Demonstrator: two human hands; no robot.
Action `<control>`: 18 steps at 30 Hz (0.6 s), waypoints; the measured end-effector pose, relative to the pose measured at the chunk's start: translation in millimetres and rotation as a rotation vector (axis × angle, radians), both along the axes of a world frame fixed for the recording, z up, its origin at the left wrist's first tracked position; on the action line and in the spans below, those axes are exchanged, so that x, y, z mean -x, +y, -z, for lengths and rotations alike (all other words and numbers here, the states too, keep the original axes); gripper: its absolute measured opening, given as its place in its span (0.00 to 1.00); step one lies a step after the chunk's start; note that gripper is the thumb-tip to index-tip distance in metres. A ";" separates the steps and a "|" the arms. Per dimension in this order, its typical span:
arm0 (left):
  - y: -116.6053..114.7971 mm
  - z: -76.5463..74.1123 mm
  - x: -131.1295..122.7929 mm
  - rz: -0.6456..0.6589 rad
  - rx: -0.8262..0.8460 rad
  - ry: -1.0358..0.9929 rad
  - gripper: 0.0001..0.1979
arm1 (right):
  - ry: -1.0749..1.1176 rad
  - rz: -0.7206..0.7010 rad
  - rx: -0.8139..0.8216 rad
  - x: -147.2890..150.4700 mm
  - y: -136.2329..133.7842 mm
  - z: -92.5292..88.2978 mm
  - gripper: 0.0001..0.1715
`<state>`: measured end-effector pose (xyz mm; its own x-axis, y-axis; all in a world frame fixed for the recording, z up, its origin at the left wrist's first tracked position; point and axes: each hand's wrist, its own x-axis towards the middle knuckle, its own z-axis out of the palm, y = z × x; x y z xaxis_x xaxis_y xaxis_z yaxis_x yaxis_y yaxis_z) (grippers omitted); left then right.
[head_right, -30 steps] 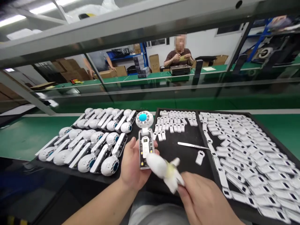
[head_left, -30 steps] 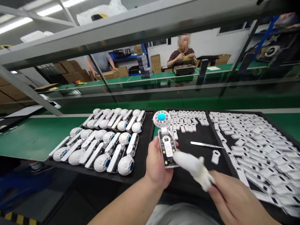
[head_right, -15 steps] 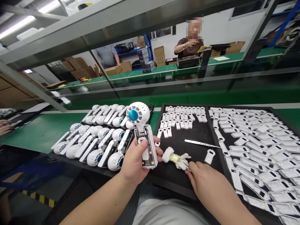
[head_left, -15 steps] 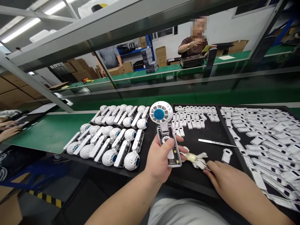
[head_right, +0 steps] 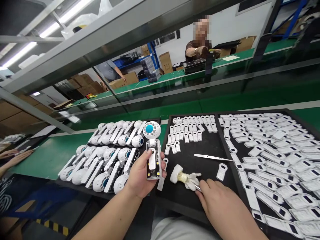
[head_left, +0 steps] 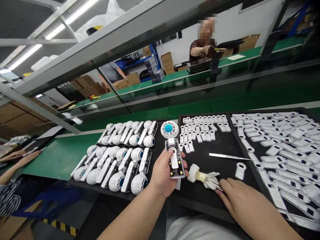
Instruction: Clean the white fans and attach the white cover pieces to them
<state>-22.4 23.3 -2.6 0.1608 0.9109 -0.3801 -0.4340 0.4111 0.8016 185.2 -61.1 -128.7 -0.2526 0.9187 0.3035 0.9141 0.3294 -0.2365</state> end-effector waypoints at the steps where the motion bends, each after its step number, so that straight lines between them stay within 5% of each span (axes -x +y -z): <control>1: 2.0 -1.7 -0.8 0.008 -0.039 0.030 0.13 | 0.004 0.003 -0.005 0.7 0.0 0.7 0.09; 14: 22.1 -15.0 -19.3 0.163 -0.110 0.221 0.13 | 0.040 0.029 0.026 4.0 -1.6 0.5 0.08; 18: 48.1 -14.6 -16.5 0.137 -0.102 0.326 0.15 | 0.007 0.041 0.049 5.5 0.0 0.7 0.07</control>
